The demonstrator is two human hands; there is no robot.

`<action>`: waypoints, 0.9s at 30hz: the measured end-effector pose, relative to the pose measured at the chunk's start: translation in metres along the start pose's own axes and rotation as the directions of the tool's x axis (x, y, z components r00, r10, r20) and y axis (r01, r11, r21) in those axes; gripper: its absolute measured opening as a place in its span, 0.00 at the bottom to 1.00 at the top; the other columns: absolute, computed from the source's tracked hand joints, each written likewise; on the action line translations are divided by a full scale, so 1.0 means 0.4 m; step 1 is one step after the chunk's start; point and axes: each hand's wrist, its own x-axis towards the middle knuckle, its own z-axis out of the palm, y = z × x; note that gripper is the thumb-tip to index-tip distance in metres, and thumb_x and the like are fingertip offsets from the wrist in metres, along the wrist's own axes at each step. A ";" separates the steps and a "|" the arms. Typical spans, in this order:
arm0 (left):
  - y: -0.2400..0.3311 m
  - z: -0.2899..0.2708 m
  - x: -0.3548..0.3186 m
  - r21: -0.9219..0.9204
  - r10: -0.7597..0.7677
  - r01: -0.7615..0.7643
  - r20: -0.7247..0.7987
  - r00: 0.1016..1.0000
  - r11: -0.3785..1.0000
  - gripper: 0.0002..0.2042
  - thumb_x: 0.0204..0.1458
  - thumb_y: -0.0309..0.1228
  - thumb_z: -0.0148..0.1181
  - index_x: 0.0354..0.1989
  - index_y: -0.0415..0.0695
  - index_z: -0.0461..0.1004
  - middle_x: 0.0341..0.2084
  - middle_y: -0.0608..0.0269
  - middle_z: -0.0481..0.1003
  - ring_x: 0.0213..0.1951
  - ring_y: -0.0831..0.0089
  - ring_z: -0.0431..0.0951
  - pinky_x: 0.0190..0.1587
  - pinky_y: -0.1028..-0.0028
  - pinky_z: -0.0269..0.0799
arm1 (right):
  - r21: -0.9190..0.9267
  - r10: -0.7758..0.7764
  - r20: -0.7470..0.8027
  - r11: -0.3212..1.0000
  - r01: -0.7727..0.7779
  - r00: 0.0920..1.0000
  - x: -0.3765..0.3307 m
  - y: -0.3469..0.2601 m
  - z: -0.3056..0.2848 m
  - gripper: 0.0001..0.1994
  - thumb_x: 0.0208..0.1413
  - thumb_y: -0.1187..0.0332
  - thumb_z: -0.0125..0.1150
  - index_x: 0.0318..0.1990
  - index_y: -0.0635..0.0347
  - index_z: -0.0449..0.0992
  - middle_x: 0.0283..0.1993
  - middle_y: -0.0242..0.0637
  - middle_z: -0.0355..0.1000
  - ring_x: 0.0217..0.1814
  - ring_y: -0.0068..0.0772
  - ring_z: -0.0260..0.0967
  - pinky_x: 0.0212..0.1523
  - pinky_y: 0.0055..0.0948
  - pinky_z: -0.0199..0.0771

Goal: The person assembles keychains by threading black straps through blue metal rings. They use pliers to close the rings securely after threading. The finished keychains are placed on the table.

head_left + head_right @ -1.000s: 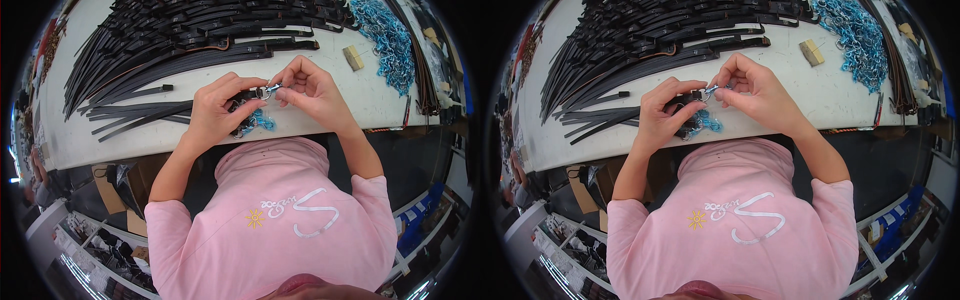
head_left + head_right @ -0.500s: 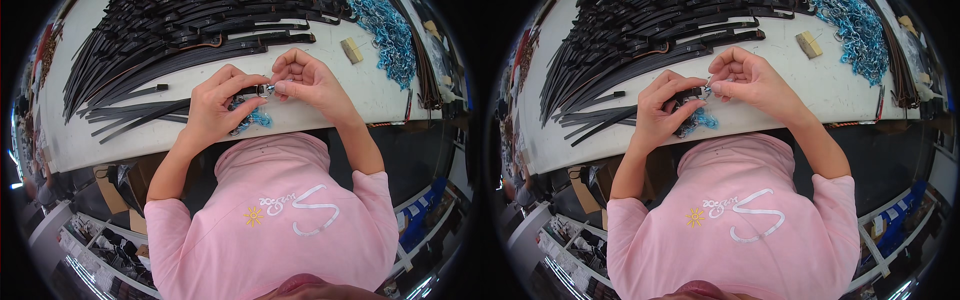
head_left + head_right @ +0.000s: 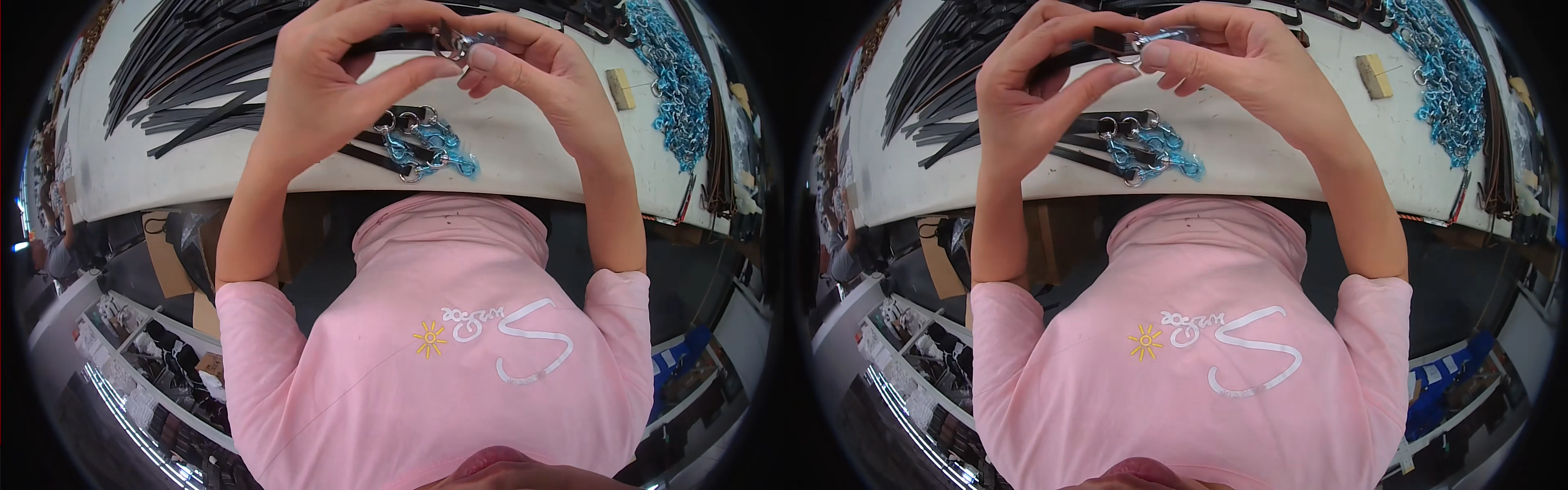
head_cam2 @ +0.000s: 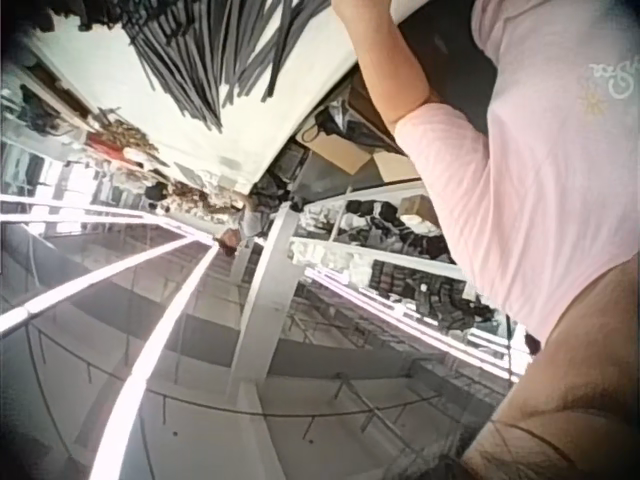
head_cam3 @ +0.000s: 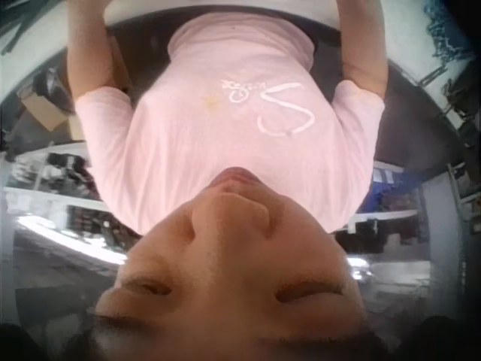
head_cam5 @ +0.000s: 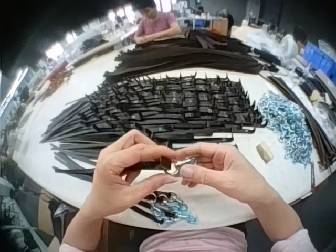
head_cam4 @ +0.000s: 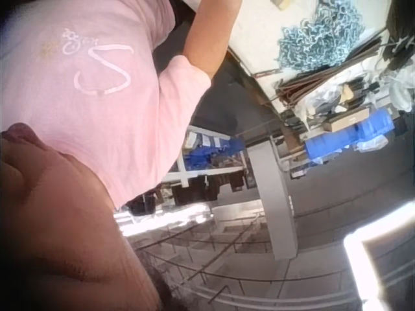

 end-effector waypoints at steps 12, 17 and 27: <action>-0.144 -0.010 -0.095 -0.010 -0.129 0.129 -0.117 0.985 0.992 0.15 0.51 0.23 0.71 0.49 0.43 0.82 0.36 0.76 0.75 0.26 0.90 0.61 0.27 0.85 0.53 | -0.792 -0.169 0.124 0.576 0.200 0.978 -0.096 0.044 0.097 0.09 0.49 0.67 0.72 0.34 0.57 0.76 0.33 0.32 0.72 0.38 0.36 0.67 0.44 0.34 0.61; -0.149 0.004 -0.114 0.077 -0.121 0.124 -0.032 0.992 0.989 0.13 0.49 0.25 0.71 0.45 0.46 0.82 0.31 0.69 0.75 0.24 0.81 0.68 0.24 0.80 0.60 | -0.761 -0.130 0.099 0.628 0.159 0.987 -0.098 0.061 0.087 0.09 0.51 0.68 0.71 0.35 0.57 0.76 0.32 0.31 0.71 0.39 0.35 0.67 0.45 0.33 0.60; -0.143 0.013 -0.114 0.249 -0.122 0.111 0.027 0.992 0.962 0.14 0.52 0.26 0.69 0.48 0.47 0.81 0.30 0.69 0.73 0.23 0.82 0.62 0.24 0.80 0.57 | -0.785 -0.189 0.049 0.599 0.154 0.981 -0.106 0.080 0.088 0.09 0.49 0.70 0.70 0.36 0.57 0.76 0.35 0.32 0.70 0.40 0.36 0.66 0.46 0.34 0.59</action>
